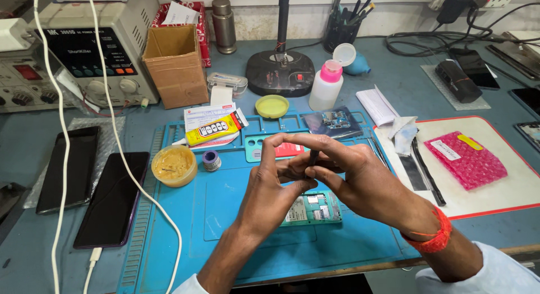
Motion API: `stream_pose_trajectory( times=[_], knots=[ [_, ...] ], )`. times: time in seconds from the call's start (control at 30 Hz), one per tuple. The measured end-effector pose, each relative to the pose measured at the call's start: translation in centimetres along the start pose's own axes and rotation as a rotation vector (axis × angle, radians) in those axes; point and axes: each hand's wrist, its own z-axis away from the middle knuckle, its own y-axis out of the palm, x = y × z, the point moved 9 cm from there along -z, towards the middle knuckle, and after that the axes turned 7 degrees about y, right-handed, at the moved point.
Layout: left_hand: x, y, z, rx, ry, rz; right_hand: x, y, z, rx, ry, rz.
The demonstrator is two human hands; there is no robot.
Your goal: The person works at a repair bench on a teal mobile phone. They pour liquid from a small bottle onto a tissue, wipe the phone, open its back cover by hand, unscrew and pry at the internal components with a screwdriver and pry tool, then handle the phone body and work along its edges with a long tool.
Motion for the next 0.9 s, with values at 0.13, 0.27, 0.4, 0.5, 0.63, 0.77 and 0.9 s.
stream_pose_trajectory(
  times=[0.13, 0.27, 0.4, 0.5, 0.63, 0.77, 0.9],
  knots=[
    [0.4, -0.1, -0.2, -0.053, -0.031, -0.08, 0.7, -0.5, 0.1, -0.105, -0.056, 0.086],
    [-0.1, 0.1, -0.4, -0.039, 0.046, -0.132, 0.1, -0.9, 0.1, -0.221, -0.001, 0.155],
    [-0.6, 0.6, -0.3, 0.072, 0.101, -0.07, -0.8, -0.8, 0.3, -0.186, 0.062, 0.179],
    [-0.1, 0.8, -0.2, 0.153, 0.042, 0.014, -0.8, -0.9, 0.5, -0.116, 0.045, 0.106],
    [0.4, 0.5, -0.3, 0.093, -0.008, 0.037, -0.1, -0.4, 0.7, -0.013, -0.011, 0.015],
    [0.7, 0.5, -0.3, 0.024, -0.034, -0.007, 0.1, -0.1, 0.7, -0.036, -0.013, 0.074],
    [0.2, 0.7, -0.6, 0.071, 0.051, -0.151, -0.4, -0.6, 0.2, -0.164, 0.033, 0.223]
  ],
)
